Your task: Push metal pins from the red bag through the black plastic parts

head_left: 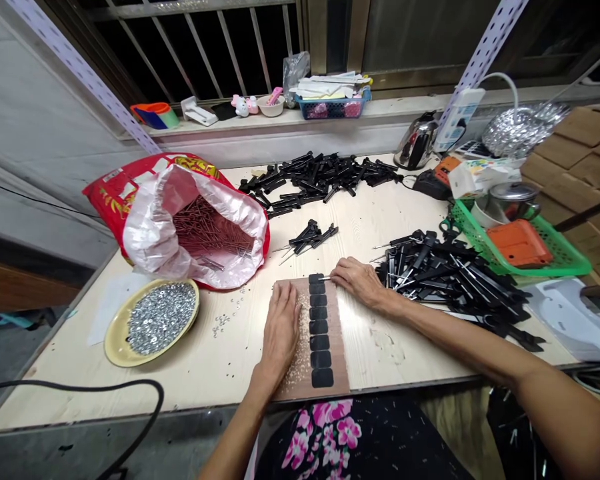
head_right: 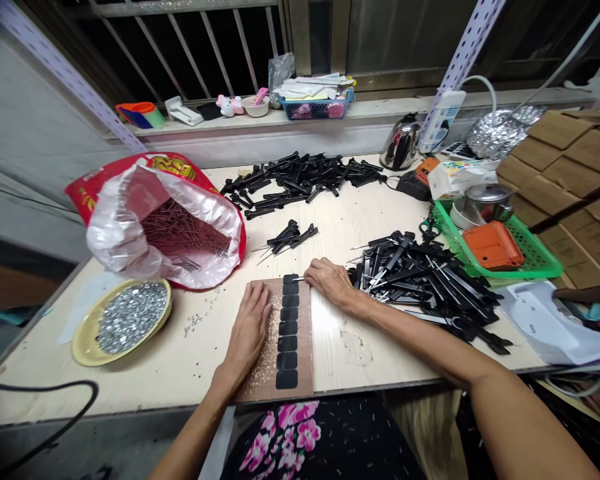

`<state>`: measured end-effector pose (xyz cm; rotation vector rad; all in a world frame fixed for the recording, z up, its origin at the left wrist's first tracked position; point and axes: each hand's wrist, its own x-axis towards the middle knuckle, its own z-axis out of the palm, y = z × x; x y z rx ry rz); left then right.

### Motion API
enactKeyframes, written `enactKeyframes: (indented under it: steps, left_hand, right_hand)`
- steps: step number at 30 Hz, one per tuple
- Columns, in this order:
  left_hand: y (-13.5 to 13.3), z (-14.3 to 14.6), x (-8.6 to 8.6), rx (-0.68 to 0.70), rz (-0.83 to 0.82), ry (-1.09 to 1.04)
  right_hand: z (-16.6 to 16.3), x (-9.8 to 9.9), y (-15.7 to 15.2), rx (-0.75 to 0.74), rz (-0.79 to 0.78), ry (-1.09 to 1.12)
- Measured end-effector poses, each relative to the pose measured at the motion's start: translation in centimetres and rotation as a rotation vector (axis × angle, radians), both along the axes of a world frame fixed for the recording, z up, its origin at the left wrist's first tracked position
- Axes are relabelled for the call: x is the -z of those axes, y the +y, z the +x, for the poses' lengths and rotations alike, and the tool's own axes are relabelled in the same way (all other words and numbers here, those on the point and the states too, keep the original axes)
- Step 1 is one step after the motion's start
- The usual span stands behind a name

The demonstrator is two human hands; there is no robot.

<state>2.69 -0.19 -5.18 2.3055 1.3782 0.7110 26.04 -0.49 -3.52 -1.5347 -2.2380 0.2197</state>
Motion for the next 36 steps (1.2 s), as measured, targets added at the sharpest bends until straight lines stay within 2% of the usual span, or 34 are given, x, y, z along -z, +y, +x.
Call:
enactKeyframes:
  steps: [4,5,9,10,12,13,14,17,18,20,22,26,30,36]
  left_hand:
    - [-0.2,0.2,1.6,0.018,0.022,0.067]
    - [-0.3,0.2,1.7,0.017,0.026,0.07]
    - [-0.3,0.1,1.7,0.016,0.04,0.058]
    - [-0.2,0.1,1.6,0.018,0.041,0.056]
    - [-0.2,0.1,1.7,0.014,0.041,0.051]
    - [-0.2,0.2,1.7,0.007,0.04,0.048]
    - [-0.2,0.2,1.7,0.0,0.039,0.045]
    - [-0.2,0.2,1.8,-0.01,0.039,0.049]
    - [-0.2,0.2,1.8,-0.008,0.04,0.056]
    - [-0.2,0.3,1.8,-0.001,0.043,0.075]
    - [-0.2,0.3,1.7,-0.001,0.05,0.088]
    - [-0.2,0.3,1.6,0.001,0.053,0.079]
    - [-0.3,0.4,1.5,-0.002,0.048,0.078]
    - [-0.3,0.5,1.4,-0.009,0.049,0.081]
  right_hand:
    - [-0.5,1.4,-1.5,-0.317,0.054,-0.06]
    - [-0.4,1.4,-1.6,-0.326,0.062,-0.067]
    - [0.3,0.7,-0.8,-0.158,0.038,-0.05]
    - [0.4,0.5,-0.7,-0.202,0.04,-0.057]
    - [0.5,0.2,-0.7,-0.441,0.048,-0.087]
    - [0.5,0.1,-0.7,-0.503,0.049,-0.091]
    - [0.5,0.0,-0.7,-0.503,0.042,-0.088]
    - [0.5,-0.5,-0.4,-0.264,0.014,-0.051]
    - [0.5,-0.6,-0.2,-0.246,0.012,-0.048]
    - [0.5,-0.7,0.0,-0.414,0.006,-0.07]
    - [0.6,-0.6,0.4,-0.474,-0.003,-0.059]
    - [0.9,0.1,1.0,-0.236,-0.014,-0.013]
    - [0.5,0.7,-0.3,-0.363,0.022,-0.04]
    - [0.1,0.5,-0.6,-0.306,0.024,0.023]
